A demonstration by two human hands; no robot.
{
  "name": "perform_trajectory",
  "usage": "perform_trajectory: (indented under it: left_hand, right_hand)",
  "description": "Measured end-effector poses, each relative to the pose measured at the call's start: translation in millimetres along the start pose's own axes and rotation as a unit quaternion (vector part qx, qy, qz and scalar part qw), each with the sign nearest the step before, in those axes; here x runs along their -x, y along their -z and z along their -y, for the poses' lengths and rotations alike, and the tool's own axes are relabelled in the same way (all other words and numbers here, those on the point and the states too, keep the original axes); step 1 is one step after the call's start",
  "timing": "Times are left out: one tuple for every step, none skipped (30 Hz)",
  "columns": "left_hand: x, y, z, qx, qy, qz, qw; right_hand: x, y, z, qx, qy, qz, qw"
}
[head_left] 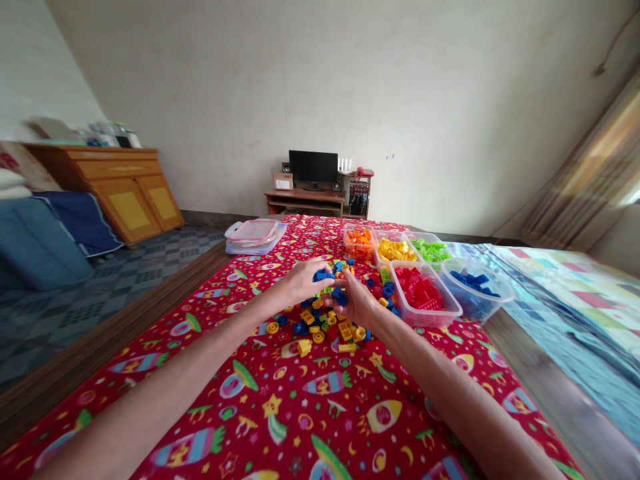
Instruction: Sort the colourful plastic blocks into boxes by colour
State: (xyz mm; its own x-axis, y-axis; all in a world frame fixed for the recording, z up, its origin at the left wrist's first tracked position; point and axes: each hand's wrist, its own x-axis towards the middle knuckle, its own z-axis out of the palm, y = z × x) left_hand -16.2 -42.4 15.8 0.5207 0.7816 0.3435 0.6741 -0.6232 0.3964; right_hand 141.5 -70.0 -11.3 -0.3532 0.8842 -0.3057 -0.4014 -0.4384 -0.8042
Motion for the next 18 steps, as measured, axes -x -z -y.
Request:
perform_trajectory:
  left_hand:
    - [-5, -6.4, -4, -0.011, -0.021, 0.006, 1.0]
    - [-9, -13.0, -7, -0.018, -0.035, 0.008, 0.999]
    - [-13, -19.5, -10, -0.019, -0.043, 0.004, 0.999]
    - [-16, -25.5, -12, -0.014, -0.048, -0.005, 0.999]
    - [-18, -30.6, -13, -0.003, -0.049, -0.014, 0.999]
    - [-20, -34.7, -14, 0.012, -0.049, -0.023, 0.998]
    - [-21, -37.8, -15, 0.031, -0.046, -0.028, 0.998]
    - [-22, -39.9, -15, 0.056, -0.039, -0.03, 0.997]
    - [-23, -41.2, -15, 0.084, -0.026, -0.03, 0.996]
    - [-24, -41.7, -15, 0.115, -0.006, -0.031, 0.993]
    - [-25, -41.6, -15, 0.144, 0.021, -0.035, 0.989]
    - [-25, -41.0, -14, 0.172, 0.051, -0.041, 0.983]
    - [-25, -39.8, -14, 0.198, 0.079, -0.049, 0.976]
    - [-25, -38.2, -13, 0.222, 0.102, -0.06, 0.968]
    - [-25, -36.4, -13, 0.249, 0.12, -0.071, 0.958]
    - [-24, -34.6, -14, 0.282, 0.131, -0.082, 0.947]
    - [-23, -32.9, -15, 0.321, 0.136, -0.093, 0.933]
    - [-22, -31.6, -17, 0.364, 0.138, -0.103, 0.916]
  right_hand:
    - [-1, 0, 0, -0.013, 0.002, -0.004, 1.0]
    - [-2, 1, 1, -0.024, 0.007, -0.011, 1.0]
    - [-3, 2, 2, -0.032, 0.014, -0.02, 0.999]
    - [-4, 3, 3, -0.036, 0.021, -0.026, 0.999]
    - [-5, 4, 4, -0.039, 0.028, -0.033, 0.998]
    - [-6, 6, 5, -0.043, 0.033, -0.038, 0.998]
    - [-7, 7, 6, -0.046, 0.039, -0.041, 0.997]
    - [-8, 8, 6, -0.049, 0.045, -0.039, 0.997]
    - [-8, 9, 6, -0.053, 0.053, -0.033, 0.997]
    - [-8, 10, 7, -0.056, 0.061, -0.025, 0.996]
    - [-8, 10, 7, -0.06, 0.067, -0.019, 0.996]
    - [-8, 11, 7, -0.064, 0.067, -0.017, 0.996]
    - [-7, 10, 7, -0.069, 0.063, -0.021, 0.995]
    - [-6, 10, 8, -0.074, 0.057, -0.03, 0.995]
    - [-5, 10, 9, -0.078, 0.049, -0.039, 0.995]
    - [-4, 9, 9, -0.082, 0.045, -0.045, 0.995]
    - [-4, 9, 10, -0.085, 0.046, -0.044, 0.994]
    - [-3, 9, 10, -0.086, 0.05, -0.039, 0.994]
